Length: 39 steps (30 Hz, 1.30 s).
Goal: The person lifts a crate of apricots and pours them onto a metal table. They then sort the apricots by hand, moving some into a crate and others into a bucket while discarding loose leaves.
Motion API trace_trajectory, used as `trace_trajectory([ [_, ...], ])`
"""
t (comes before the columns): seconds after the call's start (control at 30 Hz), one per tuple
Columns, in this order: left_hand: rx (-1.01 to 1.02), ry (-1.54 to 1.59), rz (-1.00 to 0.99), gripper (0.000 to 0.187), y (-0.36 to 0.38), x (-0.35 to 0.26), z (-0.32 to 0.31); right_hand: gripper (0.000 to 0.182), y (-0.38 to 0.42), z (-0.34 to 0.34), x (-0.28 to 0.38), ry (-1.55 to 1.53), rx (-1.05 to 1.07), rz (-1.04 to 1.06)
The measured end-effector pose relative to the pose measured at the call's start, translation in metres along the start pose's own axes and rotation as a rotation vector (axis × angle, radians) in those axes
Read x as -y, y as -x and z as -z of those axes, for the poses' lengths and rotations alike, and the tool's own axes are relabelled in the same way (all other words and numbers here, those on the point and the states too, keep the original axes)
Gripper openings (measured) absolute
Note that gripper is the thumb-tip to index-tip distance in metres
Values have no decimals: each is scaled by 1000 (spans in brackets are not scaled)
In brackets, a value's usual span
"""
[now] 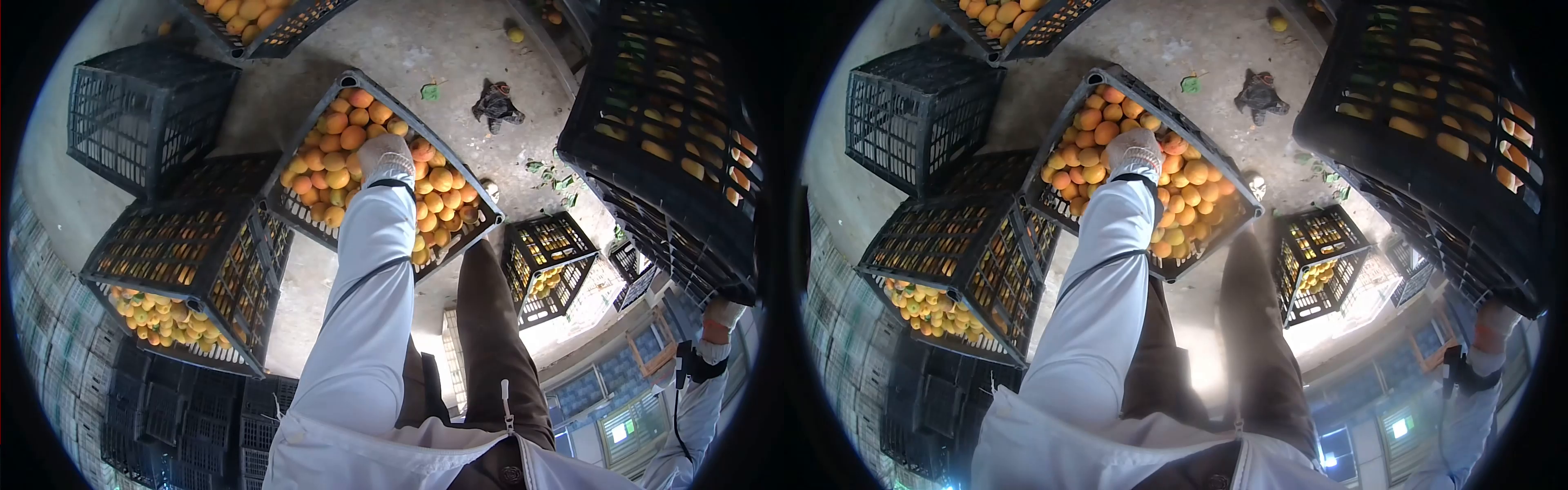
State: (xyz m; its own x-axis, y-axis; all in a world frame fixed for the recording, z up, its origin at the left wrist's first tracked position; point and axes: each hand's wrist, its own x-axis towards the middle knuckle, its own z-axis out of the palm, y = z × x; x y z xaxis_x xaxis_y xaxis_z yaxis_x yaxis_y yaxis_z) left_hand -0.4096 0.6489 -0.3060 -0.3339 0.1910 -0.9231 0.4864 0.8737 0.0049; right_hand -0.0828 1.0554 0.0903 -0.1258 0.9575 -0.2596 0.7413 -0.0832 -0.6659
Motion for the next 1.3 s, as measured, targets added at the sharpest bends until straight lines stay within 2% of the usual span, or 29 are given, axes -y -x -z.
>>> trace_trajectory([
  [0.1, -47, 5, -41, 20, 4, 10, -8, 39, 0, -2, 0, -20, 4, 6],
  [0.23, -169, -22, -154, 34, 28, 30, -28, 39, -1, -4, 1, -48, 6, 14],
  [0.3, -346, 136, -238, 43, 42, 46, -42, 39, -2, -9, 1, -74, 23, 15],
  [0.37, -421, 374, -266, 47, 54, 58, -53, 39, -2, -19, -1, -153, 39, 4],
  [0.4, -465, 554, -200, 47, 67, 58, -51, 39, 2, -26, -4, -265, 51, -14],
  [0.43, -616, 749, -279, 54, 56, 62, -69, 39, 7, -33, -2, -369, 90, -29],
  [0.47, -563, 1128, -253, 59, 42, 61, -87, 38, 9, -43, -5, -323, -20, 55],
  [0.53, -516, 1309, -244, 51, 72, 48, -36, 31, 18, -60, 11, 104, 62, 259],
  [0.63, -506, 1404, -340, 40, 105, 25, 44, 33, 41, -92, 37, -59, 68, 83],
  [0.7, -425, 1494, -373, 40, 130, 7, 107, 35, 50, -101, 45, -36, 55, 118],
  [0.73, -697, 1287, -533, 39, 117, -2, 126, 34, 52, -104, 49, -43, 39, 111],
  [0.77, -708, 1278, -547, 39, 111, -10, 141, 33, 53, -106, 51, -49, 22, 101],
  [0.83, -769, 1035, -642, 39, 128, -37, 194, 34, 54, -109, 49, 30, -38, 61],
  [0.87, -775, 1024, -652, 39, 123, -51, 207, 35, 54, -108, 47, 133, -53, 135],
  [0.93, -590, 1111, -659, 43, 116, -81, 231, 35, 54, -107, 49, 319, -46, 229],
  [0.97, -593, 1100, -668, 43, 115, -97, 243, 35, 60, -109, 58, 255, -38, 130],
  [1.03, -606, 1117, -711, 43, 119, -127, 268, 39, 68, -112, 73, 250, -33, 103],
  [1.1, -616, 1081, -756, 45, 110, -152, 283, 35, 71, -114, 76, 325, -45, 162],
  [1.17, -579, 1008, -633, 48, 108, -176, 293, 33, 77, -116, 95, 329, -9, 57],
  [1.23, -573, 1013, -632, 50, 104, -195, 297, 32, 76, -116, 96, 347, -8, 83],
  [1.3, -723, 867, -586, 48, 86, -215, 299, 32, 74, -117, 89, 342, -46, 129],
])
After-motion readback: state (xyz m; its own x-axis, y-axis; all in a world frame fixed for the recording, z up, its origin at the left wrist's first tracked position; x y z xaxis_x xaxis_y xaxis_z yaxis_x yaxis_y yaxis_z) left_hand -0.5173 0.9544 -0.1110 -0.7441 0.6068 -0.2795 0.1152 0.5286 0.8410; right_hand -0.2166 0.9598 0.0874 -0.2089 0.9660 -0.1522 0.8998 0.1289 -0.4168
